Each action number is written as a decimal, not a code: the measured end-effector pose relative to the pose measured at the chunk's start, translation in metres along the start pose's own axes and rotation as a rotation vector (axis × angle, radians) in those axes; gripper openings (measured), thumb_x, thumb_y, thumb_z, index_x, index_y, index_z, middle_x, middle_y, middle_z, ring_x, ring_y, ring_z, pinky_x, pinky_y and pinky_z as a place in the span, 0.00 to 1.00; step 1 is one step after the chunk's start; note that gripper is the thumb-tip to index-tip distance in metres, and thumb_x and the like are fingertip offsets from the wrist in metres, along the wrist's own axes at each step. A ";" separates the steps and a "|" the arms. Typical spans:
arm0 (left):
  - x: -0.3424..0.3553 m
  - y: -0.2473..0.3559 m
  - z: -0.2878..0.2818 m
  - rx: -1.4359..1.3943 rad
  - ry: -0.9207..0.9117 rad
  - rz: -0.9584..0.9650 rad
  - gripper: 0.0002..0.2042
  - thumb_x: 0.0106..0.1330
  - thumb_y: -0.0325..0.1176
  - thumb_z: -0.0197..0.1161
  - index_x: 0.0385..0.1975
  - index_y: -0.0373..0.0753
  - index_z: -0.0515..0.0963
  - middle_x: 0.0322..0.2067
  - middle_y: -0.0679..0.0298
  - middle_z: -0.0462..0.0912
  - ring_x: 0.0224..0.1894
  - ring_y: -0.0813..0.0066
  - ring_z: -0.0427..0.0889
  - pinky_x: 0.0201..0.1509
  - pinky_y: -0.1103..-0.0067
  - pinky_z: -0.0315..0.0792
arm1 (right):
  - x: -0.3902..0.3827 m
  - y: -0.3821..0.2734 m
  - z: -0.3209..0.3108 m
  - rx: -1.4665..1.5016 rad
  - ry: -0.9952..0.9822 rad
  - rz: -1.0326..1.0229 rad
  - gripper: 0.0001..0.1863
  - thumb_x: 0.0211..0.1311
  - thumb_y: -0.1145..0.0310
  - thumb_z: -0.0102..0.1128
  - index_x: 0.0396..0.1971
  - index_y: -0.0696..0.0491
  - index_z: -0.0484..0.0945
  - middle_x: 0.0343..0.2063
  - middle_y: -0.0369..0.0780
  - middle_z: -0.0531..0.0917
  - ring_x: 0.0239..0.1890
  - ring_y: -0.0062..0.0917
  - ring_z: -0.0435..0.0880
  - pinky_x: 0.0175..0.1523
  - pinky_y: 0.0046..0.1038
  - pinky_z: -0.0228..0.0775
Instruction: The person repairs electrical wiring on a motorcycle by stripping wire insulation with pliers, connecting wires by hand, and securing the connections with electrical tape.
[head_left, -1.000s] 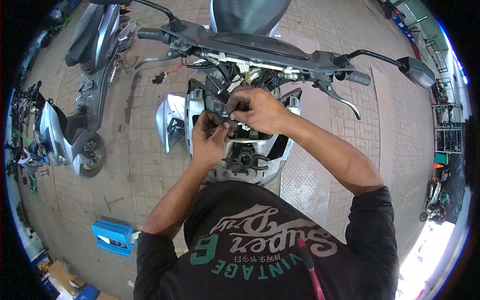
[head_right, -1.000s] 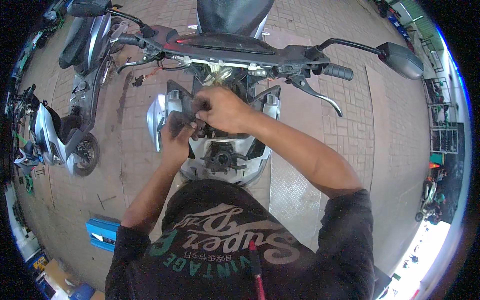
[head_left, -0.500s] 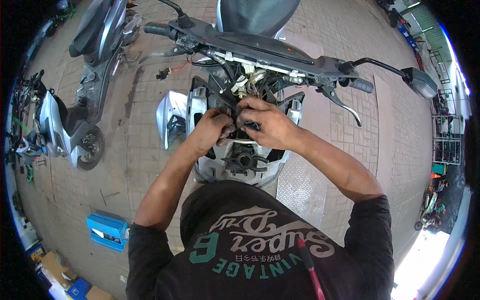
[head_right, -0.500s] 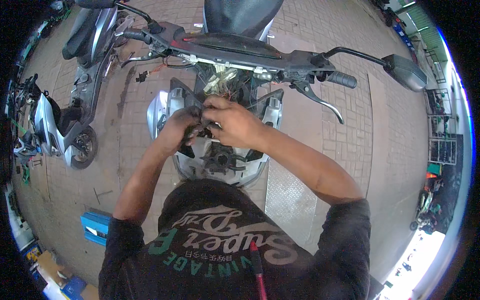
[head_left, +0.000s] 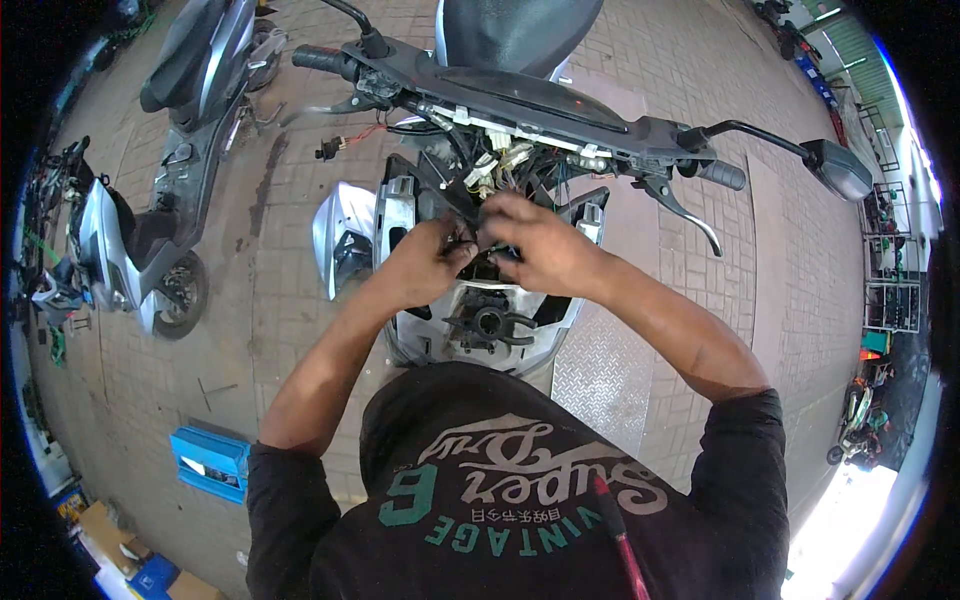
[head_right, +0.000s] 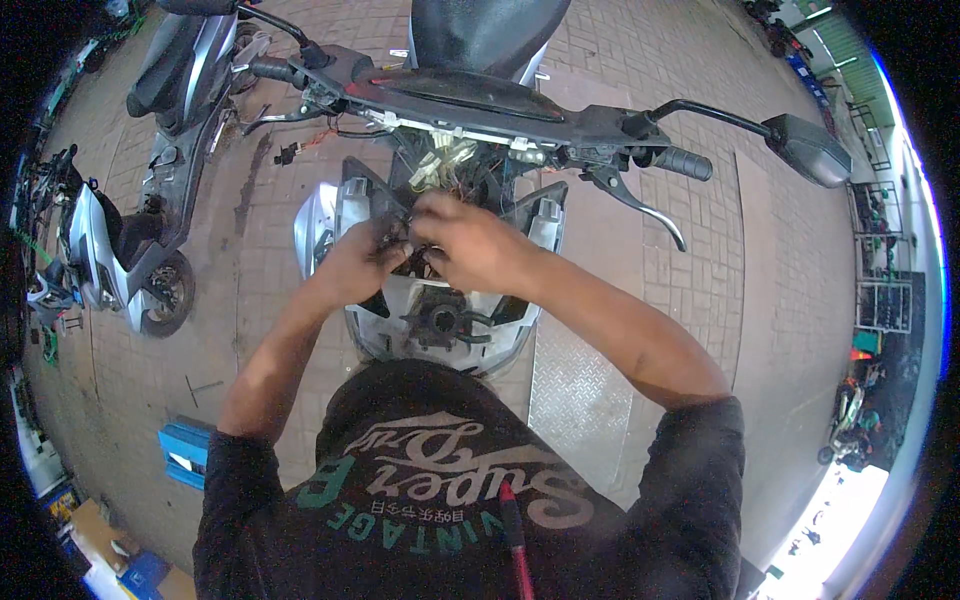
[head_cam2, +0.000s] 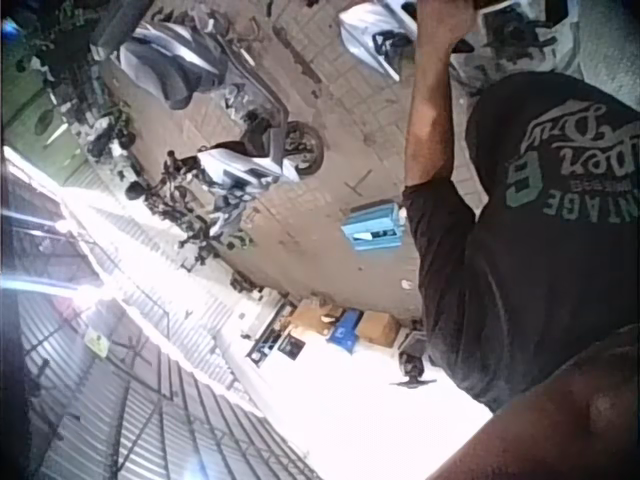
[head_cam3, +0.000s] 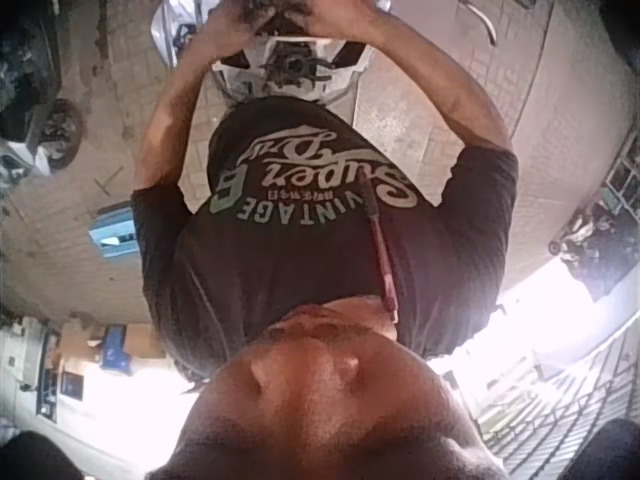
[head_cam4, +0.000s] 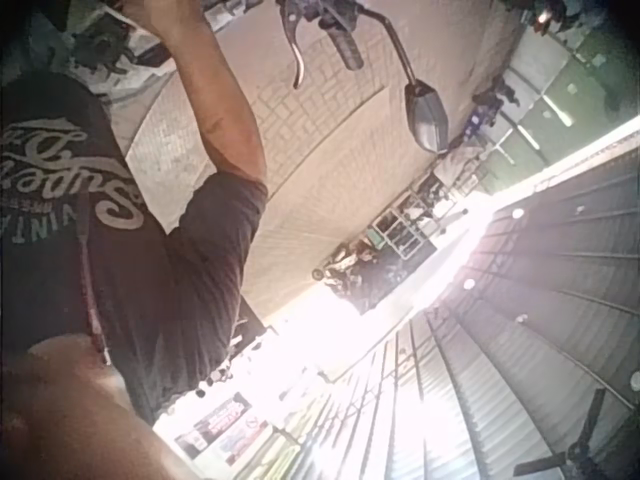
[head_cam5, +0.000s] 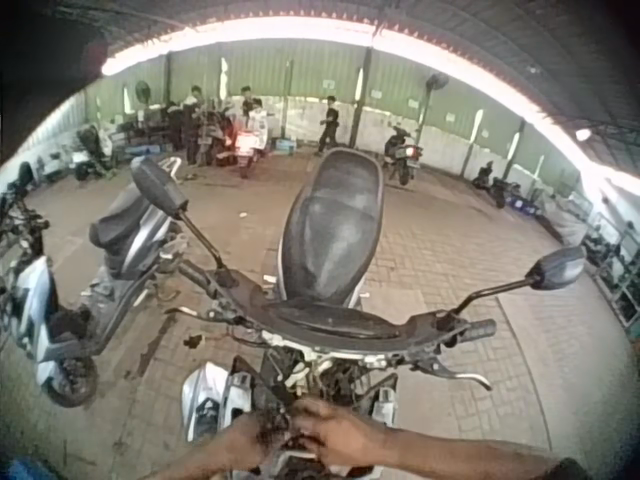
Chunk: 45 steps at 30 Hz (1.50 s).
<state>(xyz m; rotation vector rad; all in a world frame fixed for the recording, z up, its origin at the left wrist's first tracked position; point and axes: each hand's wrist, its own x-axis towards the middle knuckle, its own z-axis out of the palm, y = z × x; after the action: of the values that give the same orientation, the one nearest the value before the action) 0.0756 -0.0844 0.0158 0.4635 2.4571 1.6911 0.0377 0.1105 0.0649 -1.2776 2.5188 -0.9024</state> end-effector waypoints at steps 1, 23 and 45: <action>-0.001 0.004 0.001 0.074 -0.015 -0.033 0.10 0.60 0.31 0.59 0.35 0.32 0.69 0.23 0.55 0.76 0.24 0.60 0.76 0.28 0.68 0.68 | 0.003 -0.001 -0.001 0.043 0.050 0.063 0.11 0.47 0.74 0.59 0.34 0.58 0.74 0.45 0.48 0.72 0.51 0.45 0.71 0.53 0.37 0.68; 0.003 -0.012 -0.002 0.807 0.235 0.706 0.12 0.45 0.27 0.63 0.29 0.39 0.68 0.26 0.61 0.73 0.30 0.64 0.74 0.31 0.70 0.68 | 0.084 0.026 -0.022 0.715 -0.764 0.762 0.09 0.58 0.65 0.54 0.32 0.56 0.74 0.22 0.34 0.74 0.23 0.21 0.74 0.24 0.24 0.66; -0.028 0.003 0.027 0.511 0.416 0.087 0.10 0.58 0.33 0.59 0.34 0.35 0.71 0.24 0.60 0.78 0.25 0.60 0.77 0.32 0.68 0.63 | 0.036 0.003 0.003 0.157 -0.136 0.337 0.10 0.49 0.73 0.59 0.33 0.59 0.76 0.32 0.46 0.80 0.39 0.36 0.79 0.46 0.33 0.69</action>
<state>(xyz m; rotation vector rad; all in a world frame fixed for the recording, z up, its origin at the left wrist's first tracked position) 0.1097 -0.0685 0.0066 0.2857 3.2319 1.2672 0.0149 0.0829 0.0647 -0.8061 2.4013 -0.8802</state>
